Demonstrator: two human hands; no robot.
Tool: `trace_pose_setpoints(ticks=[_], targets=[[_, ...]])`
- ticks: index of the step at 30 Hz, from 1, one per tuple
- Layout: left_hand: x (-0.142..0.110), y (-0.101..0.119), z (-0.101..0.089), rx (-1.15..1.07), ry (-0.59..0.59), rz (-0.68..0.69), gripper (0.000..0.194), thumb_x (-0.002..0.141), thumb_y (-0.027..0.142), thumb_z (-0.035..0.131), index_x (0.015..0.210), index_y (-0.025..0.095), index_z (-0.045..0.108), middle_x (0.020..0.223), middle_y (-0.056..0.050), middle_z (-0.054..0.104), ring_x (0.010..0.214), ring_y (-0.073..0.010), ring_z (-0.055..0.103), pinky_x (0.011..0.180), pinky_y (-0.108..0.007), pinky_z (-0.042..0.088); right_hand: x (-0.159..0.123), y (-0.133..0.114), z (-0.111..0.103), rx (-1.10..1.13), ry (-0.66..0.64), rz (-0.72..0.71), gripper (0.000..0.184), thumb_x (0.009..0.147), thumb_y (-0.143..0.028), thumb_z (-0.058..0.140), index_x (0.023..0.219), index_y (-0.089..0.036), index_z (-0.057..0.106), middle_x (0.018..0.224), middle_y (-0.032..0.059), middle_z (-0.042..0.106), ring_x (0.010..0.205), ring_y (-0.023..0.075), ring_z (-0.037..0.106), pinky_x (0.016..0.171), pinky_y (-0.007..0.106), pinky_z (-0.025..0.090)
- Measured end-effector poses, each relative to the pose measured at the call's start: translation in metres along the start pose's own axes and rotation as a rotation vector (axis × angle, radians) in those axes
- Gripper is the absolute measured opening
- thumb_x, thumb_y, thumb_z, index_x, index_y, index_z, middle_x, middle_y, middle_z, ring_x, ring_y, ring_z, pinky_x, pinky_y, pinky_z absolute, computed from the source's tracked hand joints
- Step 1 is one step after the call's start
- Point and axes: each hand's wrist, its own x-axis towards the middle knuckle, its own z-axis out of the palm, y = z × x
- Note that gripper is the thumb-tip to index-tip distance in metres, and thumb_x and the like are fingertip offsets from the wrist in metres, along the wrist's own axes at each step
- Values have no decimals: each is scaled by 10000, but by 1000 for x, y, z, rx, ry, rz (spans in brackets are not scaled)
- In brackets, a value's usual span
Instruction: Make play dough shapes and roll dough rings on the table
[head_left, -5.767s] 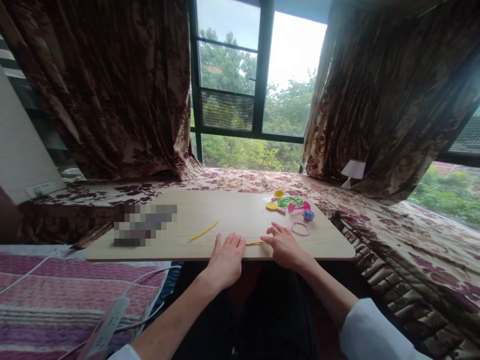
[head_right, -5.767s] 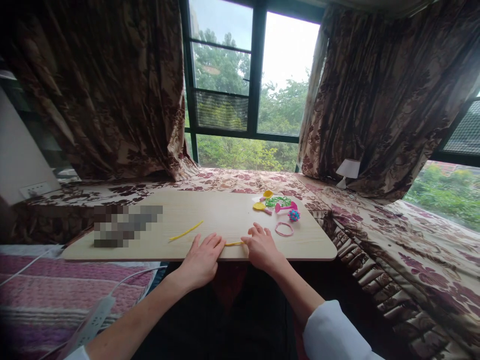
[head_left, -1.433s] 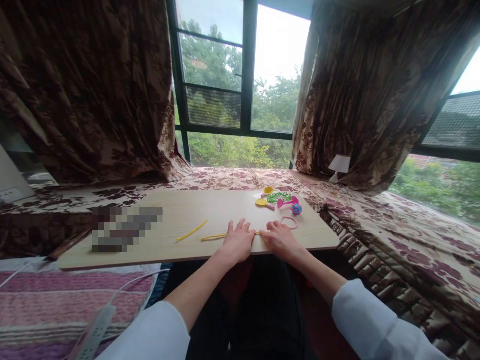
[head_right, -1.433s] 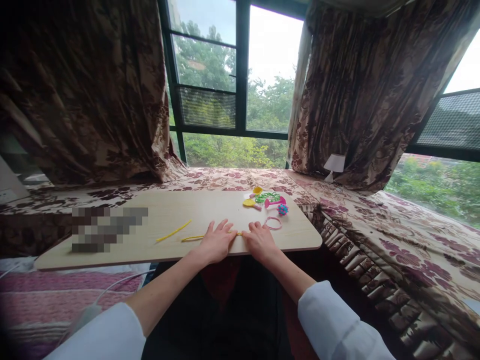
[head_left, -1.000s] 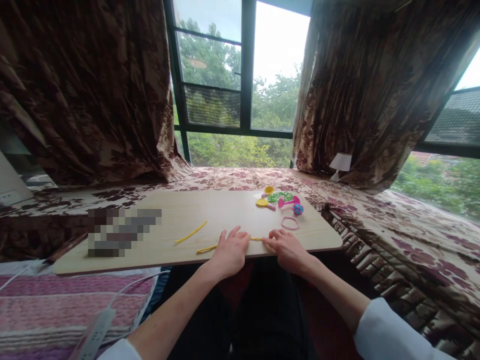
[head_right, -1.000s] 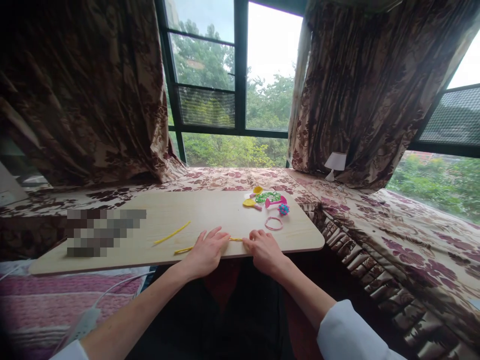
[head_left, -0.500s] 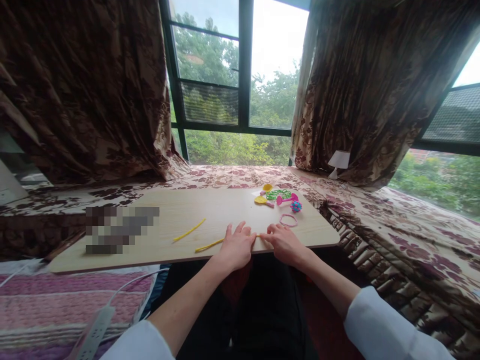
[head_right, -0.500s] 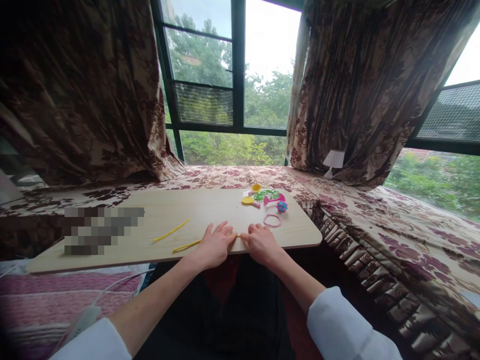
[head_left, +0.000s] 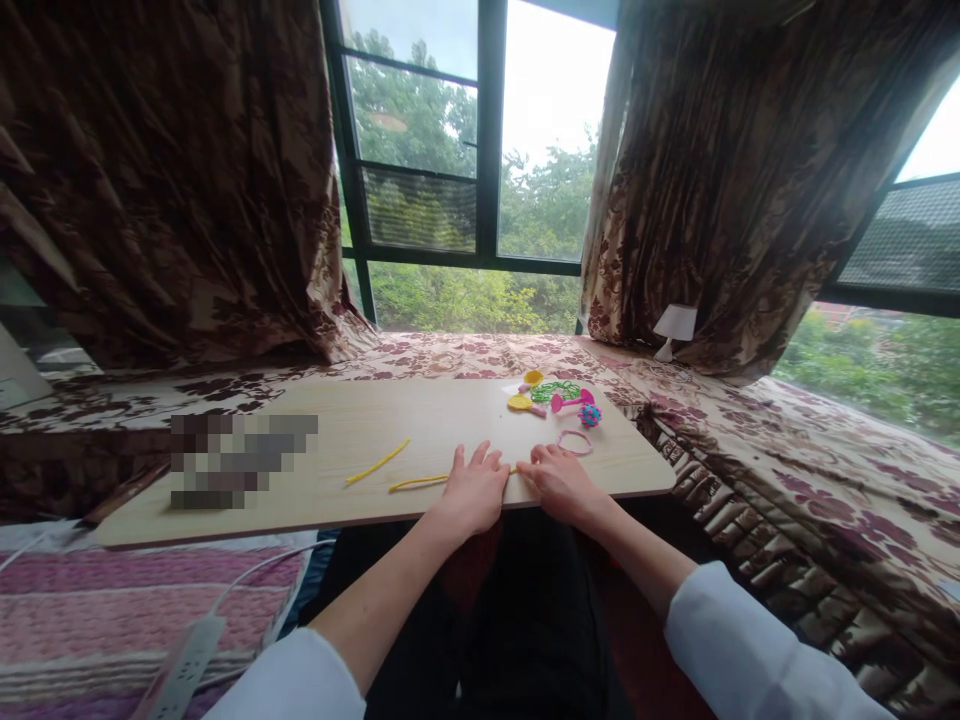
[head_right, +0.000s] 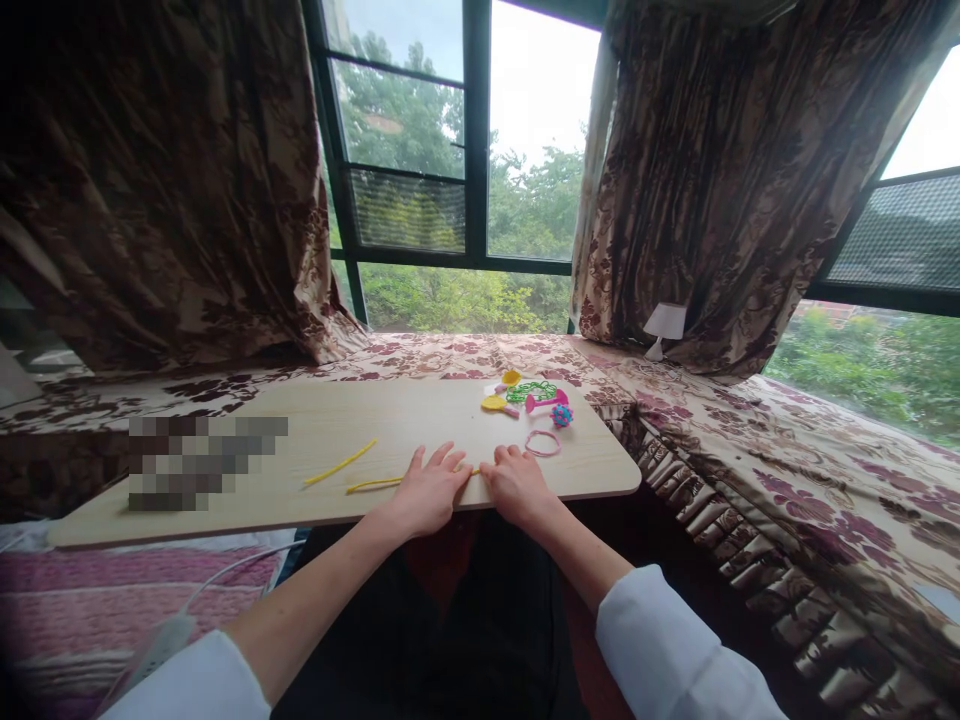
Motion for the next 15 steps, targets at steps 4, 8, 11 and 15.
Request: trace_pose_setpoints(ticks=[4, 8, 11, 15], targets=[[-6, 0, 2, 10, 39, 39, 464, 727, 179, 397, 1184, 195, 480, 1322, -88, 428, 1296, -252, 213, 1036, -522, 98, -6, -4, 3, -13, 40, -20, 302, 833, -161, 392, 1094, -232, 525, 1044, 106, 510, 964, 229, 434, 777, 337, 338], [-15, -1, 4, 2, 38, 63, 490, 722, 167, 402, 1205, 221, 457, 1352, -62, 395, 1312, -237, 173, 1047, -506, 63, -17, -3, 6, 7, 16, -42, 369, 806, -157, 427, 1162, -243, 476, 1079, 107, 495, 995, 233, 420, 768, 332, 341], [-9, -1, 2, 11, -3, 21, 500, 713, 161, 408, 1208, 216, 453, 1354, -69, 391, 1306, -247, 188, 1036, -526, 89, -10, -1, 3, 8, 8, -13, 319, 815, -163, 413, 1106, -241, 516, 1074, 104, 497, 999, 232, 423, 779, 334, 341], [-4, 0, 3, 21, 26, 9, 494, 722, 175, 399, 1212, 191, 449, 1336, -91, 411, 1293, -255, 220, 1034, -523, 105, -2, 1, 2, 10, 17, 9, 296, 811, -151, 405, 1063, -229, 539, 1033, 102, 514, 955, 220, 444, 769, 327, 348]])
